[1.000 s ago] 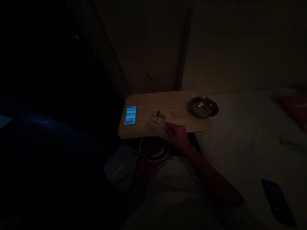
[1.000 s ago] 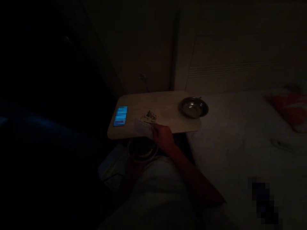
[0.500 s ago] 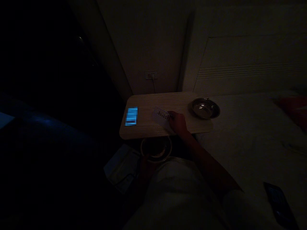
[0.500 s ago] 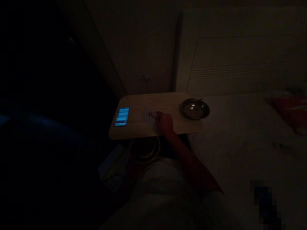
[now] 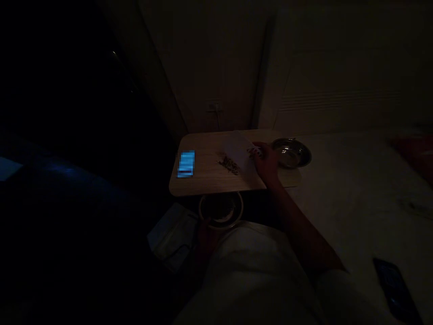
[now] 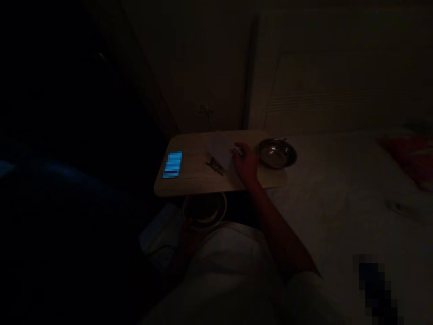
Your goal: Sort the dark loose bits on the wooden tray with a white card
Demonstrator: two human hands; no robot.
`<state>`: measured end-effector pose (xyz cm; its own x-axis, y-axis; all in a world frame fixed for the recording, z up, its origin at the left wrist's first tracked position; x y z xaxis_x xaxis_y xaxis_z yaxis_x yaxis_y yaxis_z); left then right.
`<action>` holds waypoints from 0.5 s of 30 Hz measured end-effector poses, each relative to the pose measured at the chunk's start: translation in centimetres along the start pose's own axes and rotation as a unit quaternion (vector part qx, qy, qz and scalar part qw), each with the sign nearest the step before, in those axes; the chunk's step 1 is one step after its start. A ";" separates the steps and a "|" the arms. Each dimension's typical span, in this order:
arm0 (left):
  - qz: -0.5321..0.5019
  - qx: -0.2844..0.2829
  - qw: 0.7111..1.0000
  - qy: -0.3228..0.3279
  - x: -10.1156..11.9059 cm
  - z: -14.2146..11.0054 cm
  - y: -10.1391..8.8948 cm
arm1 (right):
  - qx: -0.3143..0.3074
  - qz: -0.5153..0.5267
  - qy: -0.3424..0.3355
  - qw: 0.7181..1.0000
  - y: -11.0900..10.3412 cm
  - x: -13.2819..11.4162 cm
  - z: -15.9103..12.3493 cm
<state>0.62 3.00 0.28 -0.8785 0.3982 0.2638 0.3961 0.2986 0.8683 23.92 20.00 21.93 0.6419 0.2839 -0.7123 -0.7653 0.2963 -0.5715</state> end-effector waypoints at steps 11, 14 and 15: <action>0.003 -0.028 1.000 0.011 0.2 -0.2 0.5 | -0.066 -0.002 -0.011 0.998 0.0 0.3 -0.2; 0.005 -0.025 1.000 0.005 0.1 -0.1 0.7 | -0.089 0.009 -0.025 0.996 0.7 0.4 -1.3; 0.006 -0.021 1.000 0.008 0.2 -0.1 0.7 | -0.096 0.017 -0.031 0.995 0.9 0.5 -1.8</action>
<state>0.72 3.19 0.96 -0.8781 0.3871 0.2814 0.3960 0.2575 0.8814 23.46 18.78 20.39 0.6121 0.3477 -0.7102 -0.7786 0.1080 -0.6182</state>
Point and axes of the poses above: each hand's wrist, its own z-axis towards the middle knuckle, its own y-axis out of the palm, x = y × z, the point moved 6 cm from there along z, towards the middle knuckle, and after that the axes turned 12 degrees about -x, right-handed, at the moved point
